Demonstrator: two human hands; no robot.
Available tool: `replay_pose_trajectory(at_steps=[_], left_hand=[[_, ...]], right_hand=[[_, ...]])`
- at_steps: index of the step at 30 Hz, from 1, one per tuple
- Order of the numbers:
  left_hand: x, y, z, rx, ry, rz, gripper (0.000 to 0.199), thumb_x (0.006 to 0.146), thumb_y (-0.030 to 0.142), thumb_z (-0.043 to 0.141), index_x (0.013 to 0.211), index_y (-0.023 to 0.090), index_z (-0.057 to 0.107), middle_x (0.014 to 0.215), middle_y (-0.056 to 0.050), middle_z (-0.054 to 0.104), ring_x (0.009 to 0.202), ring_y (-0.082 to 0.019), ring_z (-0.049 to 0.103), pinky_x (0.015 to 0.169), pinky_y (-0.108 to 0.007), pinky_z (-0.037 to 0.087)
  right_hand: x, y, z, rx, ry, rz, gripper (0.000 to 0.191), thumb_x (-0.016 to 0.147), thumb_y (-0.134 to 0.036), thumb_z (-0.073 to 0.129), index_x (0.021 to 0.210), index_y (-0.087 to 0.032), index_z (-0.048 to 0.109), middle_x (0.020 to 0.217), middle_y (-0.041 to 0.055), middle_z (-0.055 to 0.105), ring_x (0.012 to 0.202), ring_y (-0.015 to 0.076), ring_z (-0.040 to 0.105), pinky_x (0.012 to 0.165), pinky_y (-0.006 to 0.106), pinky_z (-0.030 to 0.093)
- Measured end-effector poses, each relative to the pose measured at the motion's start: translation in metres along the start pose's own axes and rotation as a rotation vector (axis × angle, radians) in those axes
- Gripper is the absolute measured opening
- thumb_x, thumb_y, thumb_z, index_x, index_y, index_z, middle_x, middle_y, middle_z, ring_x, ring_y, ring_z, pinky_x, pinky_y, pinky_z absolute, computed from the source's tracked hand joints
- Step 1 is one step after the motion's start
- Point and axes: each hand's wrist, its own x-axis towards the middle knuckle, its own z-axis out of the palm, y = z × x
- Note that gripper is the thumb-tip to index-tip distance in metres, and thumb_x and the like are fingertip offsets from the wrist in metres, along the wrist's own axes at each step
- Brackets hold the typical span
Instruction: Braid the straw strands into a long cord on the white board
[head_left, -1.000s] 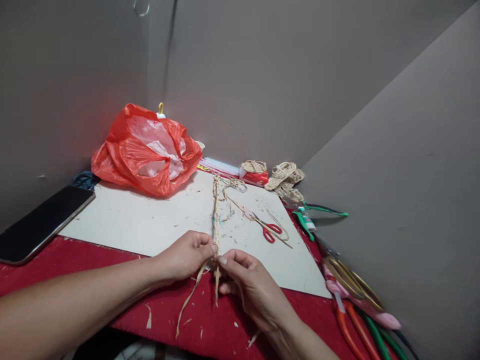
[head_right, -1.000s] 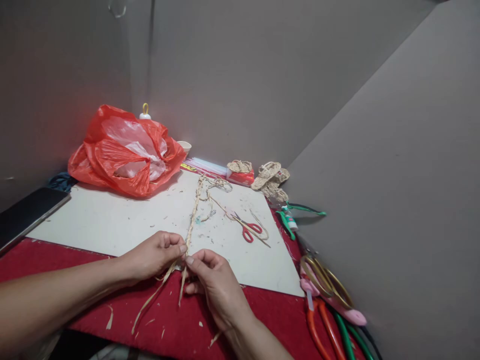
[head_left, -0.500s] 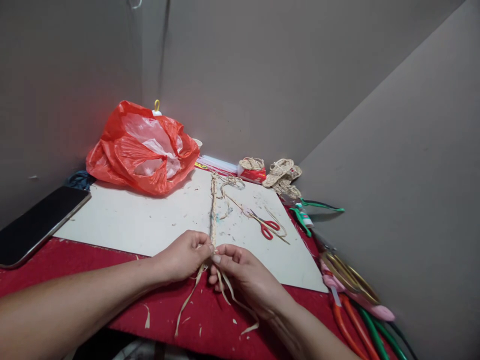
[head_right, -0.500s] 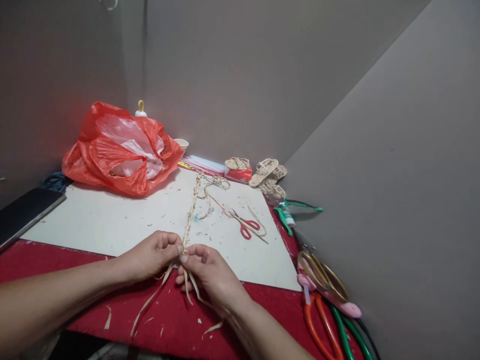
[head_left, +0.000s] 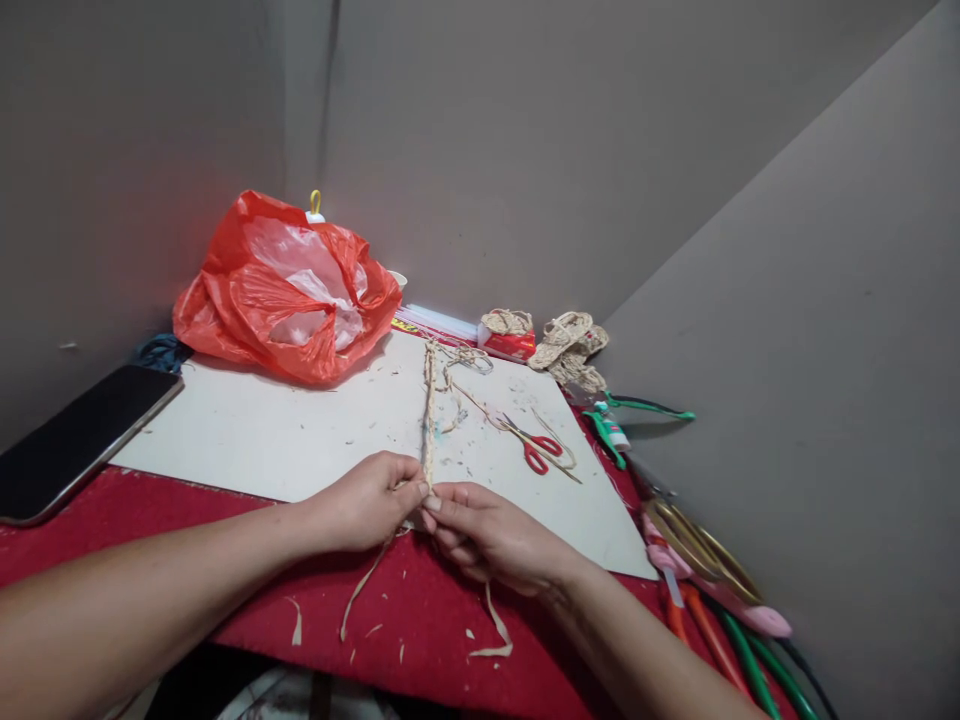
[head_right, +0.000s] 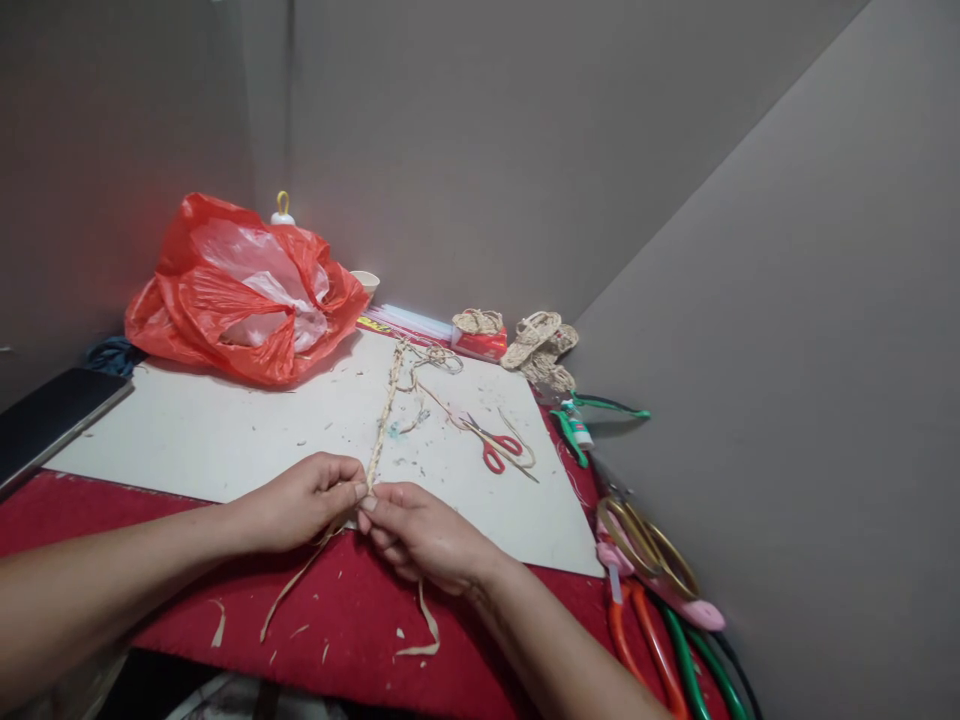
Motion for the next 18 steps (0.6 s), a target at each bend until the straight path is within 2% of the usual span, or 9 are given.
replay_pose_trajectory(at_steps=[4,10,13,18], left_hand=[[-0.002,0.006,-0.003,0.023,-0.019,0.015,0.028,0.086,0.029,0.040,0.070,0.014,0.057,0.055,0.005,0.047,0.051,-0.008,0.036,0.054,-0.019,0.032],[-0.001,0.005,-0.007,0.153,0.009,0.073,0.027,0.086,0.030,0.040,0.071,0.014,0.055,0.061,0.004,0.050,0.056,-0.009,0.040,0.056,-0.020,0.033],[-0.001,0.003,-0.007,0.246,0.026,0.087,0.026,0.086,0.029,0.039,0.068,0.015,0.051,0.060,0.004,0.047,0.057,-0.009,0.040,0.056,-0.020,0.032],[-0.004,0.007,-0.006,0.382,0.007,0.079,0.023,0.085,0.023,0.037,0.064,0.016,0.044,0.058,0.004,0.044,0.055,-0.009,0.040,0.056,-0.020,0.032]], right_hand=[[0.001,0.005,-0.001,0.026,-0.049,-0.048,0.030,0.085,-0.046,0.053,0.076,-0.018,0.050,0.049,-0.0108,0.027,0.038,0.0036,0.013,0.034,0.017,0.008],[0.006,0.007,-0.001,0.171,-0.120,-0.100,0.031,0.082,-0.043,0.058,0.070,-0.018,0.046,0.050,-0.0104,0.028,0.039,0.0031,0.013,0.034,0.015,0.008],[0.007,0.010,0.002,0.187,-0.080,-0.107,0.030,0.083,-0.042,0.057,0.068,-0.018,0.045,0.049,-0.0105,0.029,0.038,0.0031,0.013,0.033,0.015,0.009],[0.009,0.012,0.012,0.163,0.068,-0.113,0.029,0.081,-0.037,0.053,0.061,-0.019,0.042,0.045,-0.0108,0.028,0.036,0.0031,0.013,0.032,0.016,0.008]])
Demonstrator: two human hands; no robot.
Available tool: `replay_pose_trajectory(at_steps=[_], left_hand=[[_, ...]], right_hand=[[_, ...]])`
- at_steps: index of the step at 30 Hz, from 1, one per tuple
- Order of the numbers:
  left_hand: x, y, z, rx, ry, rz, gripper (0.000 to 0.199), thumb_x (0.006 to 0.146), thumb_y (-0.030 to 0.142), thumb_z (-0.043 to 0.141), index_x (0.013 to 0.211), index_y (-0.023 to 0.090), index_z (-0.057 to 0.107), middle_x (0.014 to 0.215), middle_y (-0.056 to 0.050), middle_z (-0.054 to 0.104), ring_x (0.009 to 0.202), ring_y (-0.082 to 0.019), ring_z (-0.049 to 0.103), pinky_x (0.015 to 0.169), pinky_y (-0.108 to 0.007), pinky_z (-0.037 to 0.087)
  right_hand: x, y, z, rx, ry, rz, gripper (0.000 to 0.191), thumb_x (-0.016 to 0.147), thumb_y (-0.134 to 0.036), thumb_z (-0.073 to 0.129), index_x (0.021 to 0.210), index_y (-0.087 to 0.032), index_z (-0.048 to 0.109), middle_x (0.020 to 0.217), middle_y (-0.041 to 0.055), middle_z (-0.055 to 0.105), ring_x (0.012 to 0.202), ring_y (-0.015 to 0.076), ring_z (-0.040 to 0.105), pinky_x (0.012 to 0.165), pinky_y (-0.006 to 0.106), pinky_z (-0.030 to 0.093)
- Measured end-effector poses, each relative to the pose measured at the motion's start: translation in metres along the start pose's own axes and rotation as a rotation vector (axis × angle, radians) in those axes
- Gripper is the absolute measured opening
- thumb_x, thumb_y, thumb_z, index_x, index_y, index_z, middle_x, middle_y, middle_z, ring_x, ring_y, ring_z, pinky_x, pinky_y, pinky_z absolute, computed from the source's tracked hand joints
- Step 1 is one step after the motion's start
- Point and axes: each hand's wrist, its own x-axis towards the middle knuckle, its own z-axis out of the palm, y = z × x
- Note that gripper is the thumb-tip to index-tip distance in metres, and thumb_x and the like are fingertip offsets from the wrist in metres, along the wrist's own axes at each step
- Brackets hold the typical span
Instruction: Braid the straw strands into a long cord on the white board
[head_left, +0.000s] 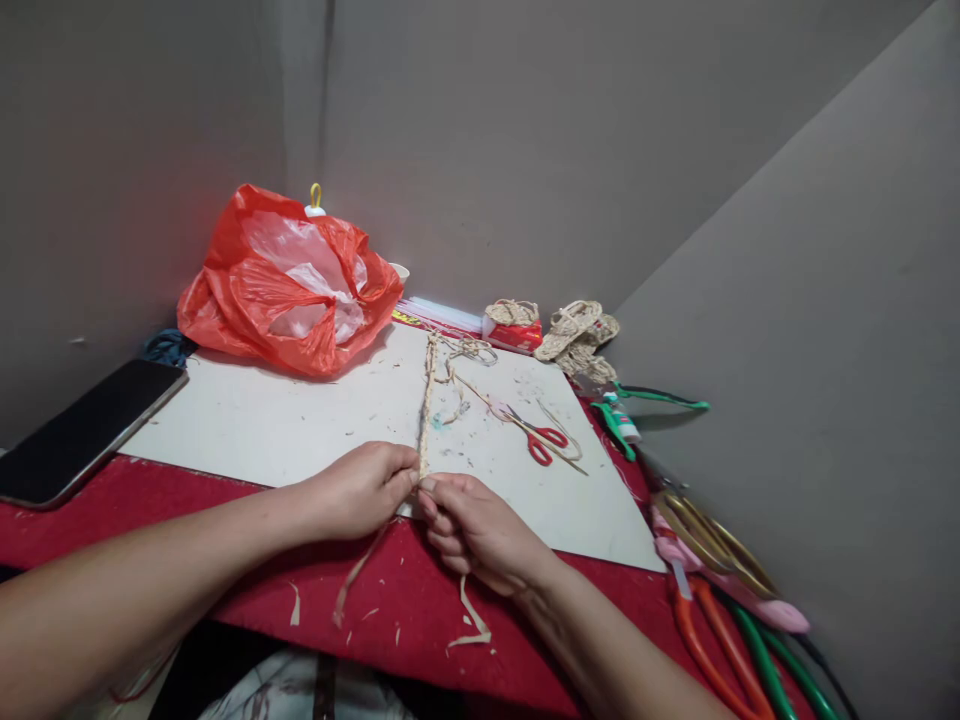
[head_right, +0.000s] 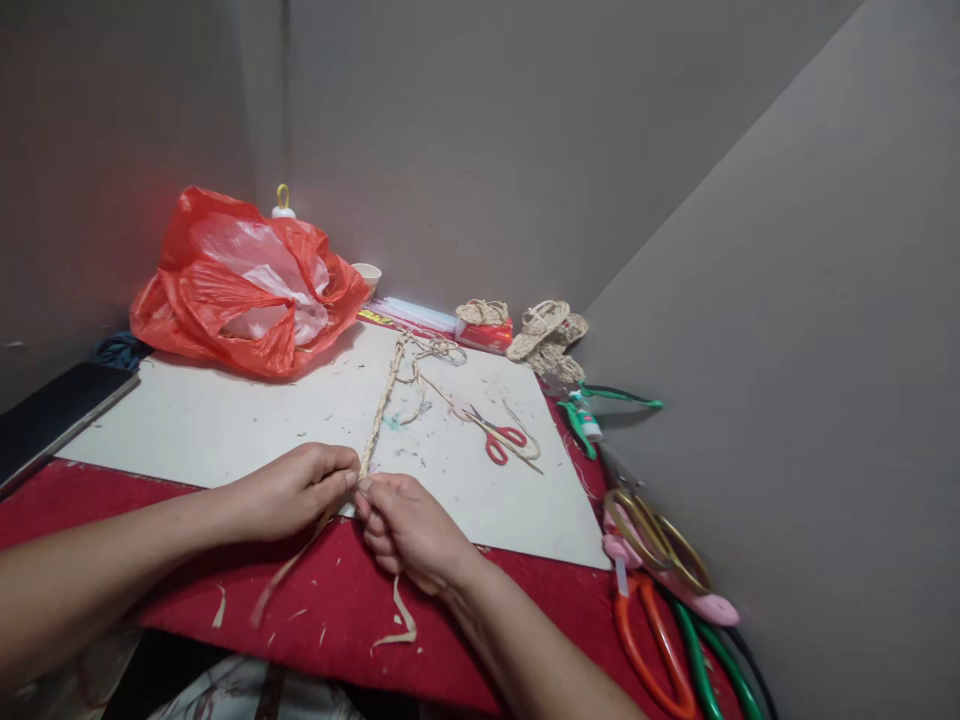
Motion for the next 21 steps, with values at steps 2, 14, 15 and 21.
replay_pose_trajectory(at_steps=[2,14,15,21], left_hand=[[-0.002,0.005,-0.002,0.049,-0.007,-0.009,0.021,0.083,0.021,0.037,0.065,0.017,0.045,0.058,0.004,0.046,0.055,-0.009,0.040,0.056,-0.021,0.033],[-0.014,0.036,0.015,0.005,0.021,-0.356,0.013,0.078,0.023,0.038,0.069,0.017,0.046,0.047,0.003,0.048,0.040,-0.010,0.047,0.043,-0.019,0.034],[-0.015,0.037,0.018,0.037,0.045,-0.365,0.012,0.079,0.023,0.039,0.070,0.017,0.047,0.047,0.003,0.049,0.040,-0.010,0.047,0.043,-0.019,0.034],[-0.017,0.033,0.035,0.127,0.075,-0.423,0.013,0.079,0.022,0.036,0.082,0.018,0.048,0.058,-0.001,0.059,0.036,-0.011,0.050,0.040,-0.021,0.035]], right_hand=[[0.001,0.001,0.003,-0.009,0.047,-0.015,0.026,0.079,-0.032,0.050,0.058,-0.019,0.041,0.043,-0.0108,0.027,0.035,0.0032,0.013,0.031,0.016,0.008],[-0.002,0.009,0.014,0.094,0.124,-0.133,0.034,0.072,-0.033,0.057,0.052,-0.021,0.032,0.037,-0.0120,0.027,0.031,0.0014,0.015,0.031,0.016,0.009],[-0.003,0.010,0.015,0.102,0.115,-0.137,0.035,0.072,-0.033,0.058,0.052,-0.021,0.032,0.037,-0.0120,0.027,0.031,0.0013,0.015,0.031,0.016,0.009],[-0.003,0.016,0.014,0.104,0.048,-0.169,0.039,0.073,-0.038,0.059,0.051,-0.020,0.033,0.038,-0.0114,0.027,0.032,0.0012,0.016,0.032,0.017,0.009]])
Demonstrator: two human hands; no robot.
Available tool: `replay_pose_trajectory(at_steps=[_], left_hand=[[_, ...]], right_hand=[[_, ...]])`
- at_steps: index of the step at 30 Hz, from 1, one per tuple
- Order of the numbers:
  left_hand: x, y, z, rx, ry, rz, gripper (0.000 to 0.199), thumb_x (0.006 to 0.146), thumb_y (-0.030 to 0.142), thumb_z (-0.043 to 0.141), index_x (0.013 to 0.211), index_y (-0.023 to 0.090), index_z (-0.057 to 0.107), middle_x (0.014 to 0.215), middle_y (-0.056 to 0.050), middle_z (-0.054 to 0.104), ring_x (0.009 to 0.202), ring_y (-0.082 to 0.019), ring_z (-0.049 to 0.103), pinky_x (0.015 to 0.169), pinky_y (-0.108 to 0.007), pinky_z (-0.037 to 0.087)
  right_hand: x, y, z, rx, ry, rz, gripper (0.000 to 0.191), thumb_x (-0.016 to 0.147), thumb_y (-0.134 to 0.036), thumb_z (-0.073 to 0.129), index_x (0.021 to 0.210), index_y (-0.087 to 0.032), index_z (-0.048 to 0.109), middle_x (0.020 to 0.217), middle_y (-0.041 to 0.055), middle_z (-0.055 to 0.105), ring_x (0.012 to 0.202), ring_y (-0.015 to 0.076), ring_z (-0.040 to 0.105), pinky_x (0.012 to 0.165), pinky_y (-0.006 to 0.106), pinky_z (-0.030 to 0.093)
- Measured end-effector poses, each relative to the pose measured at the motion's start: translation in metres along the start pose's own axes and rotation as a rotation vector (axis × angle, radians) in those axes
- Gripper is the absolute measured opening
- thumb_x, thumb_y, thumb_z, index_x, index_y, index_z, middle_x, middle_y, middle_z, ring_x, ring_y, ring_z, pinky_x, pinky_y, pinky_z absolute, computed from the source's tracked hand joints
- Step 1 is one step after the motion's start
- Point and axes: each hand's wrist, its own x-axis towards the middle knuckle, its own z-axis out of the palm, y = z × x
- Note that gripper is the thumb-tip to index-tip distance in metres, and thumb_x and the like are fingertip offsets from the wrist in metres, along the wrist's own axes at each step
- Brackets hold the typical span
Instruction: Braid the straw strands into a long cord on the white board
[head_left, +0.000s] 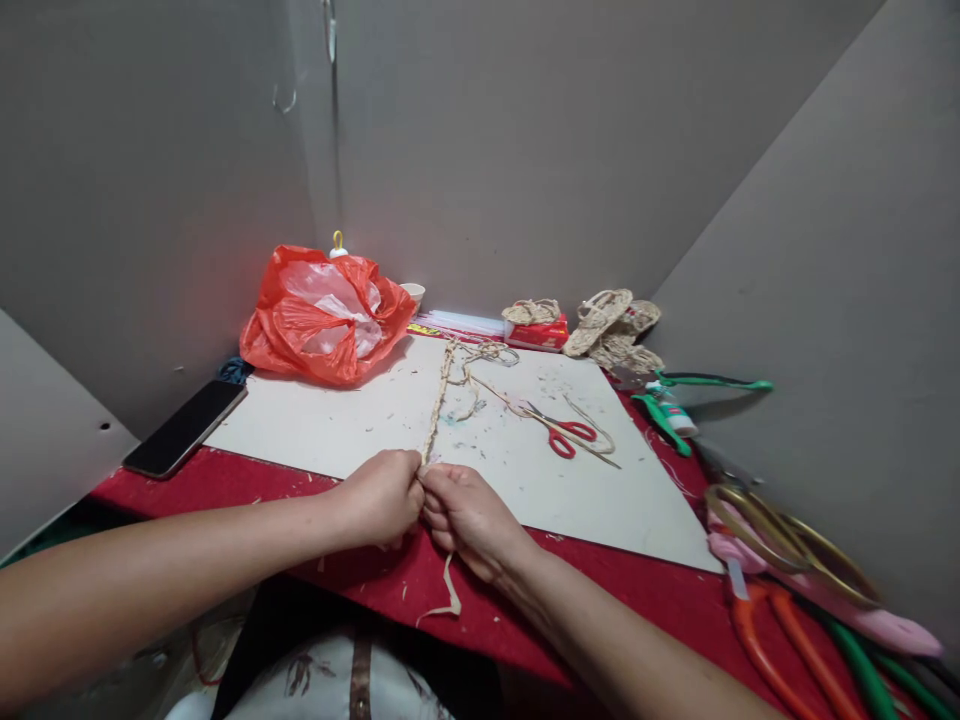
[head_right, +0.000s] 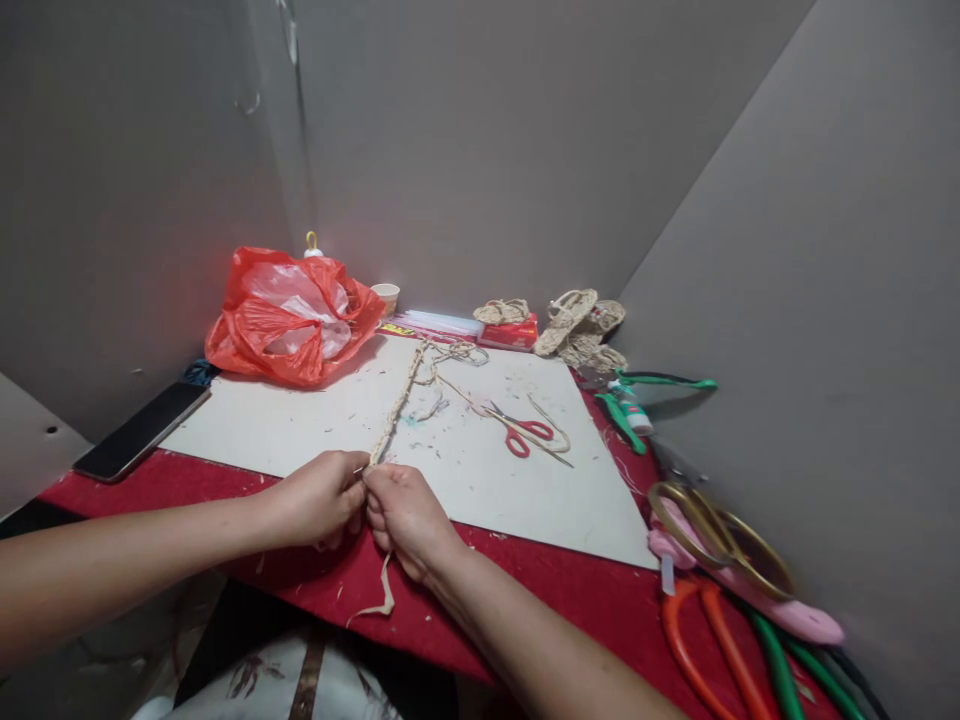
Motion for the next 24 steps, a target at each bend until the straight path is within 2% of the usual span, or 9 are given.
replay_pose_trajectory(at_steps=[6,8,11,14,15,18,20,22,24], left_hand=[[-0.008,0.005,0.011,0.201,0.211,0.136,0.014,0.079,0.018,0.040,0.087,0.016,0.051,0.071,-0.007,0.063,0.061,-0.017,0.059,0.055,-0.024,0.040],[-0.018,0.008,0.010,0.170,0.194,0.161,0.022,0.078,0.018,0.042,0.098,0.015,0.051,0.078,-0.008,0.064,0.068,-0.018,0.060,0.059,-0.025,0.040],[-0.039,0.009,-0.004,0.096,0.079,0.144,0.028,0.080,0.026,0.045,0.105,0.016,0.052,0.075,-0.004,0.065,0.063,-0.015,0.058,0.056,-0.022,0.038],[-0.052,0.004,-0.034,0.132,0.022,0.077,0.035,0.086,0.041,0.039,0.083,0.015,0.062,0.064,-0.002,0.062,0.054,-0.013,0.054,0.051,-0.022,0.034],[-0.052,0.001,-0.045,0.165,0.076,0.070,0.040,0.086,0.043,0.037,0.078,0.014,0.063,0.060,-0.002,0.060,0.051,-0.012,0.052,0.050,-0.022,0.033],[-0.041,-0.005,-0.072,0.277,0.481,0.131,0.036,0.084,0.042,0.042,0.087,0.014,0.066,0.067,-0.002,0.062,0.057,-0.012,0.052,0.056,-0.022,0.035],[-0.028,-0.006,-0.077,0.181,0.605,0.175,0.034,0.082,0.038,0.046,0.097,0.014,0.064,0.082,-0.004,0.066,0.067,-0.013,0.055,0.064,-0.023,0.038],[-0.013,-0.002,-0.071,-0.079,0.467,0.162,0.032,0.079,0.036,0.050,0.099,0.013,0.062,0.089,-0.005,0.066,0.072,-0.013,0.057,0.066,-0.023,0.040],[-0.001,0.003,-0.057,-0.347,0.150,0.075,0.026,0.077,0.034,0.052,0.088,0.012,0.060,0.074,-0.003,0.063,0.058,-0.010,0.052,0.056,-0.021,0.038]], right_hand=[[-0.002,0.001,0.000,-0.029,0.006,-0.034,0.040,0.072,-0.037,0.061,0.051,-0.020,0.032,0.037,-0.0115,0.028,0.031,0.0010,0.016,0.032,0.017,0.010],[-0.002,0.000,-0.002,-0.022,-0.001,-0.034,0.038,0.073,-0.037,0.060,0.053,-0.020,0.034,0.037,-0.0116,0.027,0.032,0.0010,0.015,0.032,0.017,0.010],[-0.003,-0.004,-0.006,-0.009,-0.042,-0.035,0.028,0.075,-0.038,0.059,0.061,-0.017,0.047,0.039,-0.0123,0.026,0.034,0.0014,0.013,0.033,0.017,0.008],[-0.003,-0.011,-0.010,-0.002,-0.069,-0.026,0.026,0.076,-0.040,0.061,0.072,-0.015,0.054,0.040,-0.0131,0.025,0.035,0.0014,0.011,0.034,0.016,0.007],[-0.003,-0.013,-0.011,0.004,-0.074,-0.022,0.027,0.075,-0.040,0.062,0.073,-0.015,0.054,0.041,-0.0132,0.024,0.035,0.0014,0.010,0.034,0.016,0.006],[-0.004,-0.019,-0.012,0.009,-0.104,0.000,0.028,0.073,-0.040,0.065,0.072,-0.015,0.053,0.042,-0.0131,0.024,0.036,0.0012,0.011,0.034,0.016,0.006],[-0.003,-0.020,-0.013,0.000,-0.119,0.018,0.028,0.073,-0.040,0.065,0.070,-0.015,0.053,0.043,-0.0129,0.024,0.036,0.0011,0.011,0.034,0.016,0.006],[-0.003,-0.019,-0.014,-0.012,-0.131,0.033,0.028,0.074,-0.040,0.065,0.070,-0.015,0.052,0.043,-0.0128,0.024,0.036,0.0010,0.011,0.034,0.016,0.007],[-0.001,-0.019,-0.016,-0.026,-0.149,0.044,0.029,0.076,-0.041,0.064,0.071,-0.015,0.053,0.044,-0.0126,0.024,0.037,0.0011,0.011,0.035,0.016,0.006]])
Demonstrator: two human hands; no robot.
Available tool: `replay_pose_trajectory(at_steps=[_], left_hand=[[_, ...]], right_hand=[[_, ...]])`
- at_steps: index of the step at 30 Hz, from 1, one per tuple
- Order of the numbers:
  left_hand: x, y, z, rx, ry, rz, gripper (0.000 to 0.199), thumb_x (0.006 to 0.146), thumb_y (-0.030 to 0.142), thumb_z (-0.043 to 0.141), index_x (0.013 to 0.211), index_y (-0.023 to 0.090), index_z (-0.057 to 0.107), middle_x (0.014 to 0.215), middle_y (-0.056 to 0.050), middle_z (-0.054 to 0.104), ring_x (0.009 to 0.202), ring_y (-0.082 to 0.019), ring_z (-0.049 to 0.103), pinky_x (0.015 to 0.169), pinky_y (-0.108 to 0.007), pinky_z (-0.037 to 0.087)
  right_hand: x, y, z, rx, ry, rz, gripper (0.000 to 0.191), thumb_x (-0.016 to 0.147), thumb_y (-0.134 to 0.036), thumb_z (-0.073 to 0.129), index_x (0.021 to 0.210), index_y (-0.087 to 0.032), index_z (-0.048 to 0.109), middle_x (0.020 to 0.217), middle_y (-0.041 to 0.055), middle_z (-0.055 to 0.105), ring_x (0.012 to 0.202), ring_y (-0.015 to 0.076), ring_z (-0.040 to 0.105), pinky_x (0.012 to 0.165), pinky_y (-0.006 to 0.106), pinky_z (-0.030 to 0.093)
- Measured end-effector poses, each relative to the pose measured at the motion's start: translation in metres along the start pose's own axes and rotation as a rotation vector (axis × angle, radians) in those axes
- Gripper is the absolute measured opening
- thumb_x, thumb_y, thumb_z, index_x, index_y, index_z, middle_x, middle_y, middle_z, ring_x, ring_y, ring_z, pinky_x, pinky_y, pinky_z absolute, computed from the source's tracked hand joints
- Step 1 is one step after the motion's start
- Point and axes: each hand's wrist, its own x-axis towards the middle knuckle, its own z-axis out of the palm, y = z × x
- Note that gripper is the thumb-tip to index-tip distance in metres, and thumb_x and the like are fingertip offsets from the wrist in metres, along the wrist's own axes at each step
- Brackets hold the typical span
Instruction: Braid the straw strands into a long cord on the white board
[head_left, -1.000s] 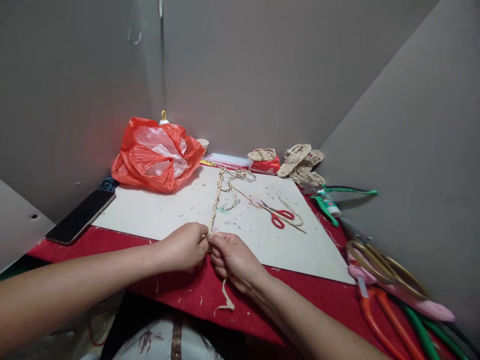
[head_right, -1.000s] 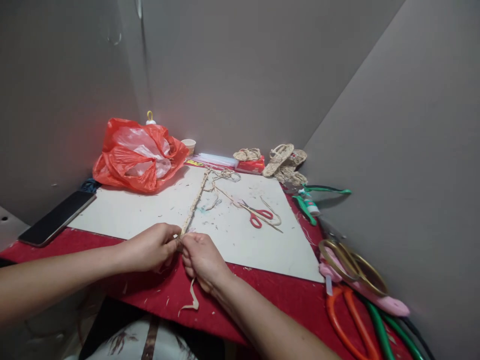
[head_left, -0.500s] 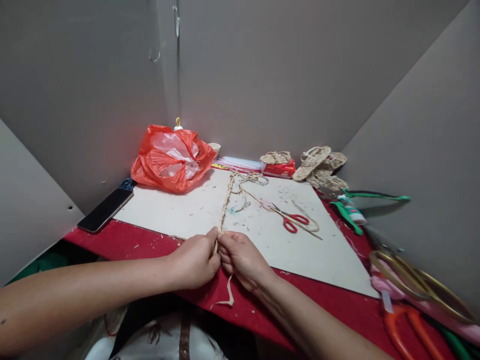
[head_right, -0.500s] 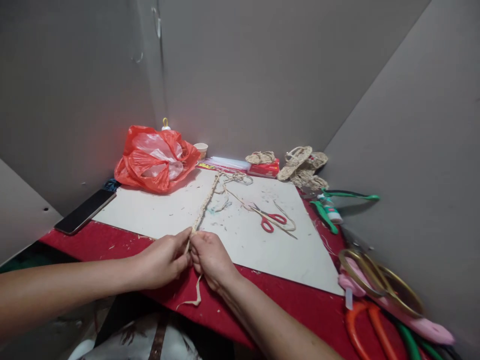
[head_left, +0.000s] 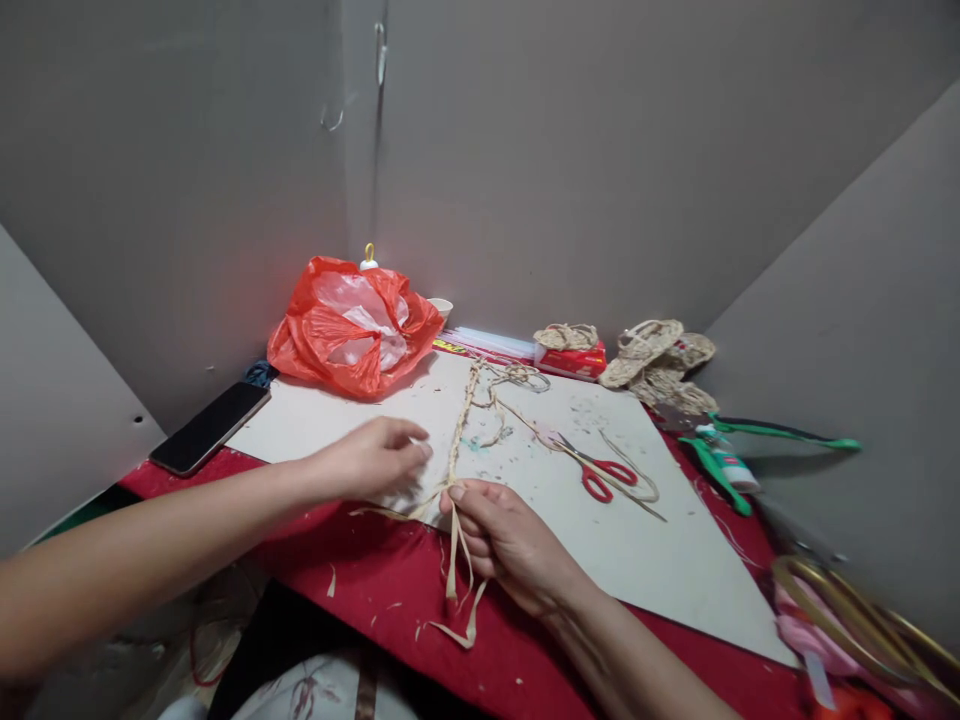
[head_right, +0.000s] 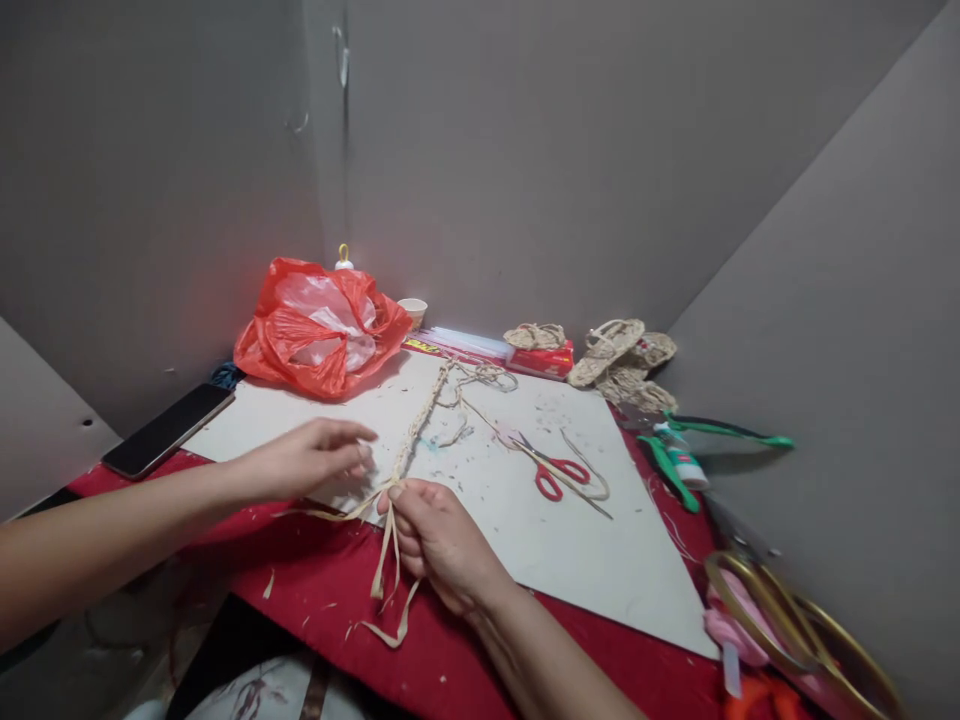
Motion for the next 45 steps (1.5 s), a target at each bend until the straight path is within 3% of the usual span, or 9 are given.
replay_pose_trajectory(at_steps=[2,4,9,18,26,30,34,42,45], left_hand=[[0.006,-0.001,0.015,-0.201,-0.304,-0.142,0.020,0.078,0.032,0.048,0.073,0.013,0.055,0.056,0.001,0.055,0.044,-0.006,0.041,0.047,-0.019,0.031],[0.010,-0.005,0.024,-0.329,-0.442,-0.198,0.018,0.077,0.031,0.049,0.071,0.014,0.052,0.050,0.003,0.051,0.039,-0.005,0.036,0.044,-0.019,0.026],[0.014,-0.018,0.022,-0.258,-0.173,-0.039,0.024,0.070,0.029,0.061,0.086,0.013,0.056,0.061,0.002,0.058,0.046,-0.005,0.042,0.047,-0.018,0.030],[0.011,-0.019,0.022,-0.036,-0.153,0.026,0.014,0.073,0.024,0.048,0.071,0.013,0.057,0.054,0.002,0.054,0.043,-0.007,0.041,0.043,-0.019,0.029],[-0.002,-0.018,0.035,0.503,0.086,0.222,0.017,0.080,0.022,0.046,0.072,0.016,0.061,0.067,-0.003,0.061,0.063,-0.014,0.054,0.058,-0.023,0.037],[-0.006,-0.025,0.044,0.853,0.143,0.378,0.018,0.084,0.017,0.041,0.075,0.015,0.057,0.071,-0.006,0.060,0.064,-0.017,0.055,0.061,-0.027,0.041],[-0.009,-0.036,0.046,1.114,0.232,0.659,0.020,0.086,0.010,0.037,0.076,0.013,0.054,0.068,-0.005,0.055,0.062,-0.018,0.053,0.056,-0.030,0.044],[-0.010,-0.050,0.039,1.212,0.268,1.080,0.024,0.090,0.013,0.034,0.098,0.007,0.055,0.073,-0.007,0.057,0.065,-0.016,0.053,0.056,-0.029,0.046],[-0.015,-0.052,0.039,1.237,0.227,1.138,0.027,0.088,0.012,0.036,0.105,0.003,0.054,0.080,-0.012,0.060,0.069,-0.019,0.056,0.055,-0.031,0.046]], right_hand=[[0.001,0.000,-0.002,-0.012,-0.024,0.006,0.030,0.078,-0.043,0.062,0.071,-0.015,0.053,0.044,-0.0117,0.027,0.037,0.0010,0.012,0.035,0.016,0.006],[0.001,-0.001,-0.004,-0.018,-0.038,0.016,0.032,0.079,-0.043,0.061,0.070,-0.014,0.052,0.045,-0.0113,0.027,0.037,0.0010,0.012,0.035,0.017,0.006],[0.002,-0.001,-0.006,-0.029,-0.024,0.003,0.027,0.081,-0.039,0.060,0.072,-0.015,0.054,0.044,-0.0124,0.023,0.036,0.0019,0.011,0.035,0.018,0.007],[0.003,0.003,0.003,-0.082,0.081,-0.040,0.025,0.079,-0.039,0.059,0.073,-0.016,0.053,0.039,-0.0125,0.027,0.034,0.0030,0.014,0.033,0.018,0.010],[0.003,0.009,0.008,-0.037,0.127,-0.037,0.038,0.077,-0.041,0.061,0.059,-0.020,0.036,0.042,-0.0118,0.027,0.035,0.0019,0.014,0.033,0.017,0.011],[0.002,0.008,0.009,0.025,0.122,-0.037,0.042,0.073,-0.044,0.065,0.059,-0.020,0.033,0.042,-0.0127,0.024,0.036,0.0013,0.013,0.034,0.017,0.008],[0.001,0.008,0.010,0.062,0.105,-0.046,0.041,0.073,-0.043,0.067,0.061,-0.020,0.035,0.043,-0.0127,0.024,0.036,0.0013,0.013,0.034,0.016,0.009],[0.003,0.010,0.010,0.098,0.142,-0.069,0.040,0.070,-0.042,0.070,0.062,-0.019,0.038,0.046,-0.0123,0.023,0.039,0.0021,0.013,0.034,0.015,0.009],[0.004,0.011,0.008,0.064,0.177,-0.045,0.038,0.069,-0.043,0.069,0.064,-0.019,0.040,0.045,-0.0126,0.024,0.039,0.0020,0.012,0.034,0.014,0.010]])
